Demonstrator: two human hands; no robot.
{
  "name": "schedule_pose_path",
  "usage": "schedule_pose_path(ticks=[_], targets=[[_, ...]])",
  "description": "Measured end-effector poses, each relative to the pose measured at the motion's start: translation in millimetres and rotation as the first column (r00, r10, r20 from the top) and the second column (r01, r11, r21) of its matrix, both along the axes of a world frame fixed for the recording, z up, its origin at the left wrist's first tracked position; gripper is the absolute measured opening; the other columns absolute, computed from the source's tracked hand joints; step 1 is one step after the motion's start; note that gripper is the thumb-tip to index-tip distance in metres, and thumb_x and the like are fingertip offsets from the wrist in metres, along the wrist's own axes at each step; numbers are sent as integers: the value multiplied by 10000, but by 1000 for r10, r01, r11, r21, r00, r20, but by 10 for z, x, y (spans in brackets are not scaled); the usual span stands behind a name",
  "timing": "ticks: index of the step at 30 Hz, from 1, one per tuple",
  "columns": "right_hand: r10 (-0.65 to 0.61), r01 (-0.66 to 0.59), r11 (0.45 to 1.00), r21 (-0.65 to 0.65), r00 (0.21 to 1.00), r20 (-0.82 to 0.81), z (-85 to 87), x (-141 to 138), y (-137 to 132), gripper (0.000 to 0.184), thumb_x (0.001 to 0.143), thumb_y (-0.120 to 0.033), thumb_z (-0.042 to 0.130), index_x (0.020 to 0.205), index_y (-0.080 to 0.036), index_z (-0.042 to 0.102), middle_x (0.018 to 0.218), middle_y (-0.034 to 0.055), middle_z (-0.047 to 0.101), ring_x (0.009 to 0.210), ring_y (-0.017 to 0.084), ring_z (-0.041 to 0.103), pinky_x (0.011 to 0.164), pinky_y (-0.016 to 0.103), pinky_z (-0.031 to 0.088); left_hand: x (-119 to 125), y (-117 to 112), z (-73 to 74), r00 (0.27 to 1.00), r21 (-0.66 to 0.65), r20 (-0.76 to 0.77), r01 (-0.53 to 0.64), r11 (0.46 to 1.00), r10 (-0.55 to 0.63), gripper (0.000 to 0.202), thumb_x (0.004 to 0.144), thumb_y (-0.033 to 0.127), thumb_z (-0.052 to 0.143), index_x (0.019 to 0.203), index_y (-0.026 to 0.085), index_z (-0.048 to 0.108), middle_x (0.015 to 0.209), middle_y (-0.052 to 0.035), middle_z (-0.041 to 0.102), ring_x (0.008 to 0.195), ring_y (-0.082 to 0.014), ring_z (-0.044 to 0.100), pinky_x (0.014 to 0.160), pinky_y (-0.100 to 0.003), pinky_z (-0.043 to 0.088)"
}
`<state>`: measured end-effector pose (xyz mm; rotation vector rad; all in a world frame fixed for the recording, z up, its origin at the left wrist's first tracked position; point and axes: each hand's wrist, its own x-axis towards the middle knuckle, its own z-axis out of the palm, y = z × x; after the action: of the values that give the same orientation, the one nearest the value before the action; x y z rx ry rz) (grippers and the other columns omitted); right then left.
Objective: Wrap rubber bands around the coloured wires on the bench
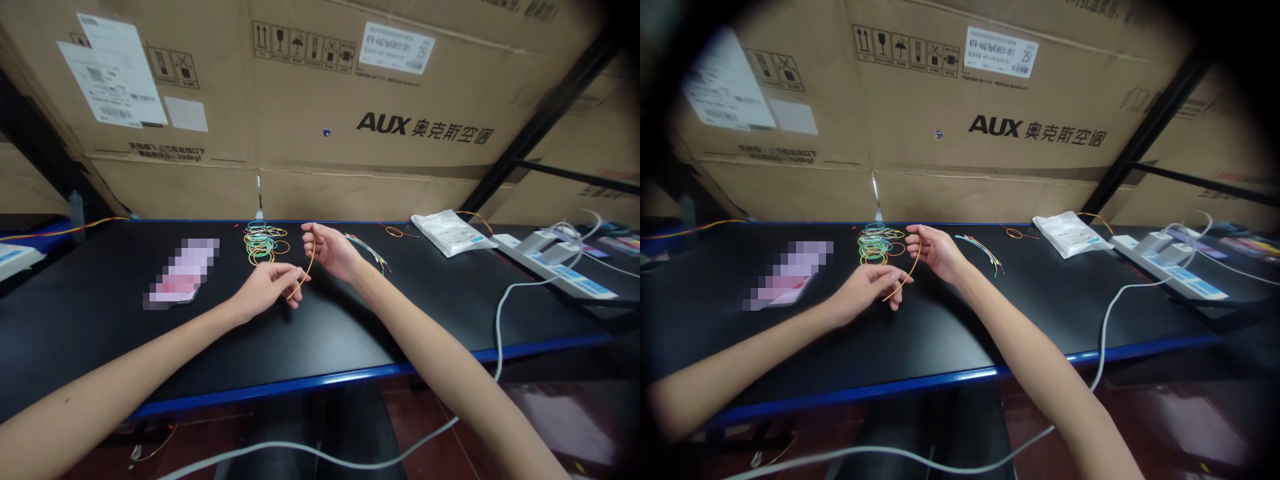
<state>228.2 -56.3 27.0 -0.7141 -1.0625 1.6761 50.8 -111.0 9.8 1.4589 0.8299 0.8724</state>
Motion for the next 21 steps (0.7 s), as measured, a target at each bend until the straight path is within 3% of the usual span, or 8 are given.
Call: schedule_pose_path(ticks=[5,9,14,17,21], targets=[[-62,61,998,-14,997,-35,19,9,8,210,942,-264,474,932,-224,680,857,-3,714,768,110,649,715,239,506,-59,74,1,972,-254,228,120,960,-61,350,886,431,588,938,110,717,733,-82,706,607,-162,663,621,-278,516],[-93,94,996,11,995,-44,-15,-9,22,195,936,-306,484,935,-248,670,921,-8,713,816,120,640,753,263,500,-76,87,16,947,-346,318,166,924,-51,278,926,334,545,977,119,714,809,-89,715,659,-156,666,669,-281,516],[-145,147,985,92,989,-35,-46,-13,30,165,873,-415,594,938,-285,675,930,-26,693,828,122,620,733,250,474,-96,81,117,900,-428,435,225,876,-18,577,959,548,383,1037,74,702,885,-148,723,756,-218,690,707,-330,529],[-170,172,979,109,985,-27,-48,1,36,165,835,-416,642,926,-288,690,921,-31,680,827,111,613,719,228,459,-129,96,187,872,-454,484,181,873,71,679,956,590,311,1076,41,691,992,-193,720,849,-246,693,735,-339,538],[-200,198,972,128,980,-2,-37,19,41,183,785,-411,700,912,-279,707,879,-32,674,777,102,606,697,222,448,-161,132,224,841,-440,506,60,896,192,627,954,550,341,1112,45,677,1181,-217,674,983,-257,677,779,-334,542]])
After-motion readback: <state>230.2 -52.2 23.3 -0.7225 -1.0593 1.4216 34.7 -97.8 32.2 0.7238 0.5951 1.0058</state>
